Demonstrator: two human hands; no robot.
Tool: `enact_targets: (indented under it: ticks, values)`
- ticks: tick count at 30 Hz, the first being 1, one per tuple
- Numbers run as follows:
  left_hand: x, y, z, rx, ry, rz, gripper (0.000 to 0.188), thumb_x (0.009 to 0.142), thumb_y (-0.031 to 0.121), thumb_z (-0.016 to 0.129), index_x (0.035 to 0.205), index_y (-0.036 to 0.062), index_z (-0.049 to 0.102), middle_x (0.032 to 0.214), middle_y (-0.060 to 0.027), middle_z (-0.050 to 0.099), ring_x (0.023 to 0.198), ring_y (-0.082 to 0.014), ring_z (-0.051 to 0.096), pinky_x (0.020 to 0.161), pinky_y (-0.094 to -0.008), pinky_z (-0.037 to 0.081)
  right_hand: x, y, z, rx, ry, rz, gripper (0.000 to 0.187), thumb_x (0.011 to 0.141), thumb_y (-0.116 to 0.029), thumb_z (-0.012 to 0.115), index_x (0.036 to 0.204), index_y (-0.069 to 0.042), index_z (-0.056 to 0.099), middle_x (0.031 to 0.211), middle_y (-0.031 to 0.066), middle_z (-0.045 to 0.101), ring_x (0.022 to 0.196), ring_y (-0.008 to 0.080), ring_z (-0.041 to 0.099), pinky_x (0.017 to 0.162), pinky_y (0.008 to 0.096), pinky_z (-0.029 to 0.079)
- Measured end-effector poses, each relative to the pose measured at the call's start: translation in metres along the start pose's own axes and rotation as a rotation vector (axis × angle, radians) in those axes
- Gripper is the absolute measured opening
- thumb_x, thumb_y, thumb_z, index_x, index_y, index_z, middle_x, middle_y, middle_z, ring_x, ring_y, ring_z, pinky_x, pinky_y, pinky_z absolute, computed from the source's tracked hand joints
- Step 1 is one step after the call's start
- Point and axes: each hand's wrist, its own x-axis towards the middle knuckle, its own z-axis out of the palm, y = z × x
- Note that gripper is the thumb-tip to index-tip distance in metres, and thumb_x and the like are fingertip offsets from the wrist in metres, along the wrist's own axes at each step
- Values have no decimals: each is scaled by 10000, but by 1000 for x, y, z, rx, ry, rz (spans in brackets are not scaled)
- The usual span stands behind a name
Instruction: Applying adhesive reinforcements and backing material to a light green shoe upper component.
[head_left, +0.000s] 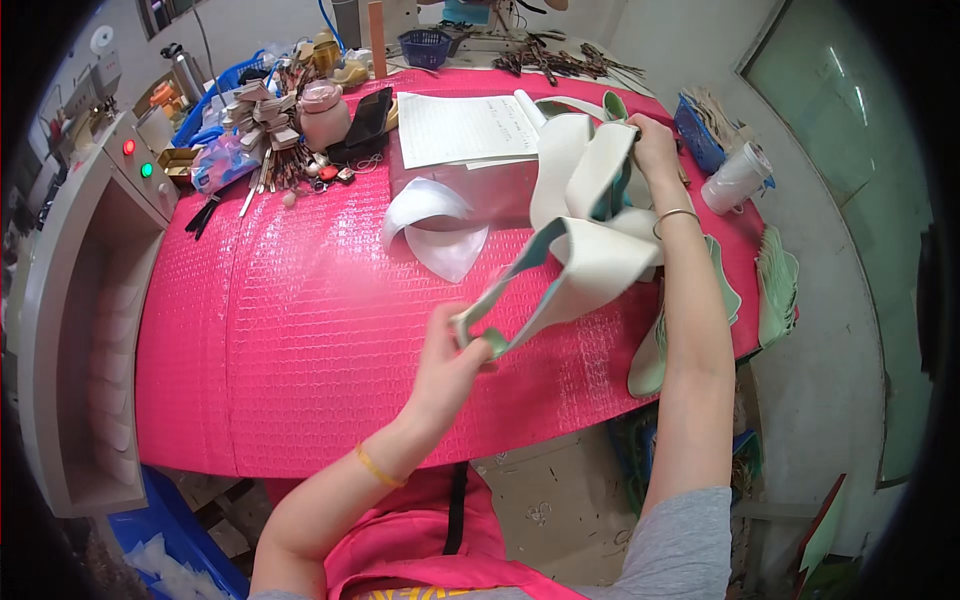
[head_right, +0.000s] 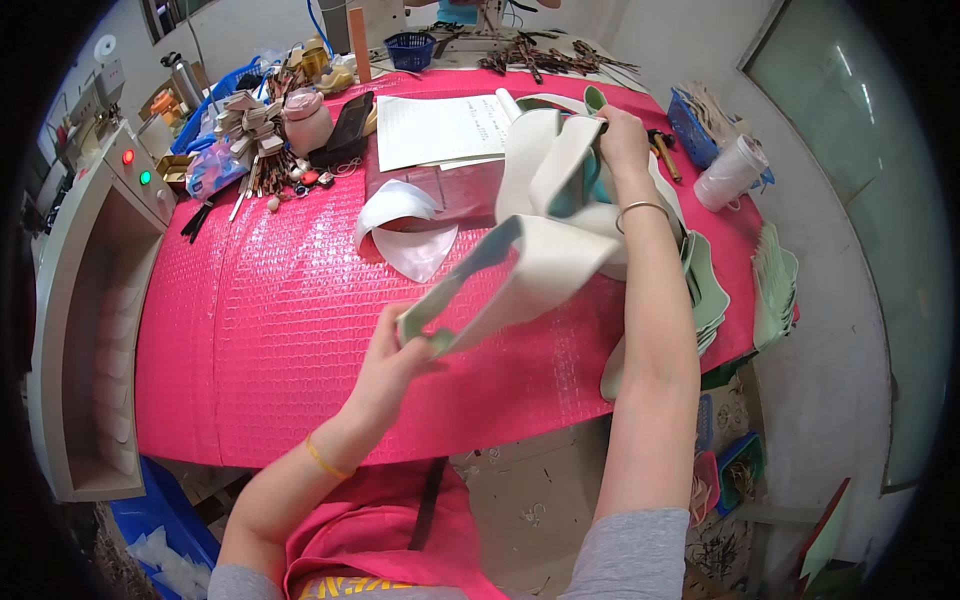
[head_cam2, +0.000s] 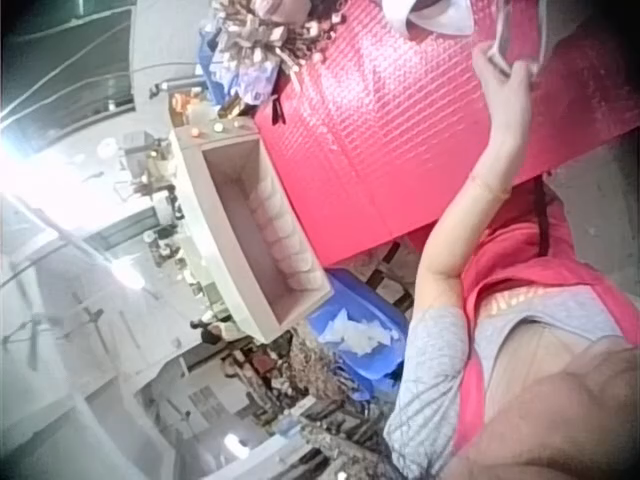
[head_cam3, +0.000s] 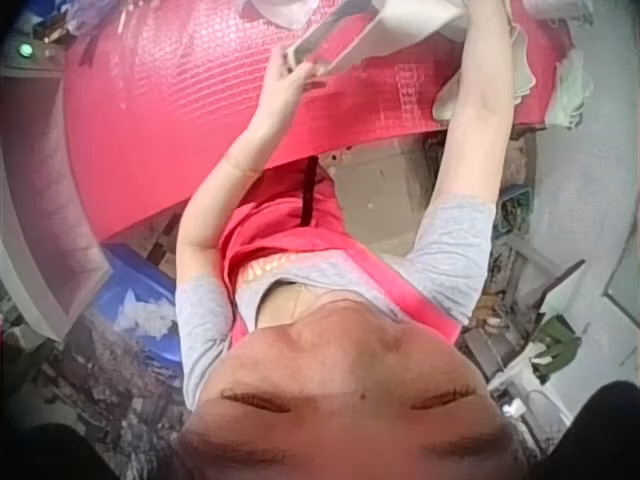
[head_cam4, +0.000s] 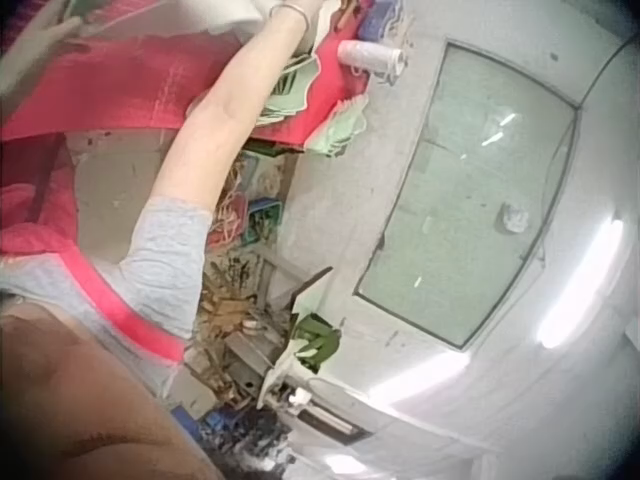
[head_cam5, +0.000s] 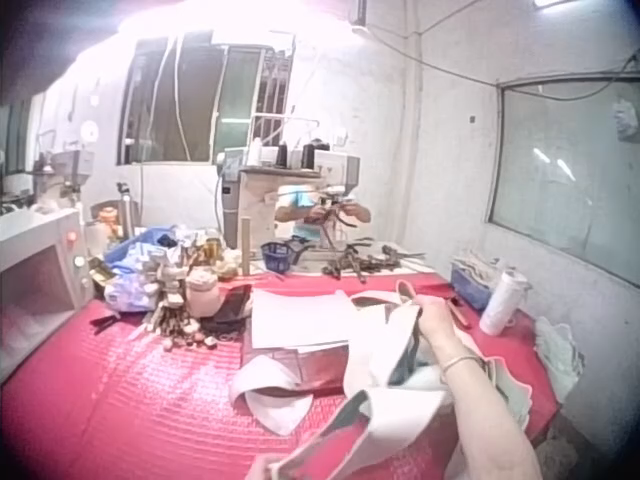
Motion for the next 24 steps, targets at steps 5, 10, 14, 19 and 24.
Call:
enact_targets:
  ticks: [5, 10, 14, 19, 24]
  values:
    - [-65, -16, -52, -247, 143, -134, 416, 703, 27, 468, 1106, 38, 366, 929, -96, 464, 901, -196, 527, 755, -311, 472, 2, -3, 9, -103, 108, 88, 163, 739, -105, 528, 879, -48, 589, 849, 186, 593, 853, 348, 567, 724, 437, 448]
    - [-115, -9, -95, -461, 355, -186, 421, 709, -37, 432, 1108, 70, 348, 983, -98, 475, 917, -178, 509, 783, -310, 453, -11, 22, -2, -95, 175, 45, 375, 724, -161, 619, 1054, -18, 513, 921, 154, 574, 868, 296, 571, 745, 379, 454]
    - [-138, -21, -111, -485, 508, -113, 441, 705, -34, 434, 1128, 62, 354, 1003, -92, 473, 922, -165, 498, 801, -291, 435, -117, -75, -55, 656, -558, 165, 280, 793, -128, 581, 1042, -5, 539, 905, 65, 581, 782, 141, 558, 655, 238, 450]
    - [-137, -28, -142, -43, 372, 175, 464, 669, -50, 415, 1125, 34, 407, 1024, -77, 472, 969, -163, 472, 858, -272, 380, -272, -213, -67, 777, -1186, -290, 348, 768, -303, 591, 952, -8, 567, 898, 163, 537, 845, 298, 495, 772, 365, 396]
    - [-139, 1, -168, 423, 313, 416, 467, 644, -118, 400, 1083, 33, 455, 1179, -99, 443, 1089, -201, 430, 926, -291, 338, -292, -244, -76, 1455, -1581, 359, 366, 746, -218, 660, 981, 14, 501, 995, 121, 526, 1021, 206, 468, 856, 340, 387]
